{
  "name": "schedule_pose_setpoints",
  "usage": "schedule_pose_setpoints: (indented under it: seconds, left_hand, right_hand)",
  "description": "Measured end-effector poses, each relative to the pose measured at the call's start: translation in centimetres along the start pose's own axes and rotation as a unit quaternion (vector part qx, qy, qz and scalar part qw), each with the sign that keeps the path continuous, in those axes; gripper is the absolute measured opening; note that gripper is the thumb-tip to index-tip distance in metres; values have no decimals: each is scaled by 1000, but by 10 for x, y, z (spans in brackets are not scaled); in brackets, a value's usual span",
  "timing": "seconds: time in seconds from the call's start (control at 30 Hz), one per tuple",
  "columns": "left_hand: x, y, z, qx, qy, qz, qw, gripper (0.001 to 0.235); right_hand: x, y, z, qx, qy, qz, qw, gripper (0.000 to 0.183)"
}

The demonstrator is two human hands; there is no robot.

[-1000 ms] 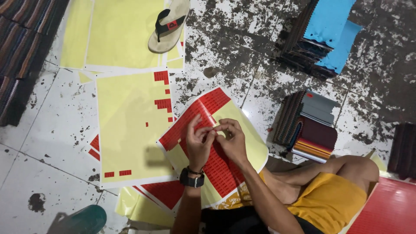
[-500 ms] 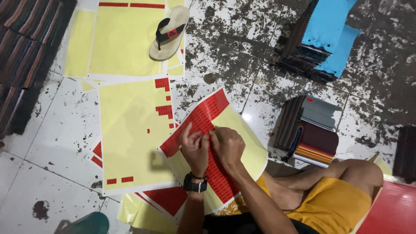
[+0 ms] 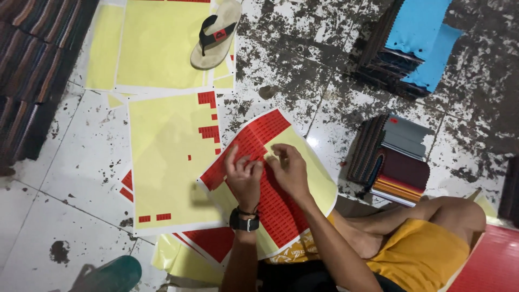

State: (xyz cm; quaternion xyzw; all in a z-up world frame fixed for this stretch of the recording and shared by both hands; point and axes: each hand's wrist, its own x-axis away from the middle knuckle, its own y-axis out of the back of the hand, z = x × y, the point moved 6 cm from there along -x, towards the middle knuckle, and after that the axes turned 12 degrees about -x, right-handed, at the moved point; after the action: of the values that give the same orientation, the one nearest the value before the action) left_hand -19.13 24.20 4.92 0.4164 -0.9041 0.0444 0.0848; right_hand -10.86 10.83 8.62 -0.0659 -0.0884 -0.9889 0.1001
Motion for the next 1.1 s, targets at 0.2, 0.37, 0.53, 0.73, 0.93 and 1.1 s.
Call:
schedule_pose_setpoints:
  seconds: [0.2,0.37,0.53,0.73,0.93,1.1]
  left_hand:
    - [2,-3,-33,9,30,-33,999,75]
    - [-4,0,-10,-22,5,-52,998,71]
    - [-9,0,-4,1,1,-66,998,73]
    - [-4,-9,-23,9,11,-73,997,67]
    - [-7,-5,-24,-46,-17,-95,994,75]
    - [-2,-10,-44,10,-21,-108,994,69]
  right_hand:
    - [-3,-15,-16,261,146,-15,954,28]
    - [9,-7,-13,276,196,-65,939,12]
    - [10,-1,2,118,197,-58,971,8]
    - [24,-18,14,-272,-20,78,959,15]
    - [13,-1,34,-148,-45,-5,988,54]
    - [-15,-6,-25,115,5,3,993,36]
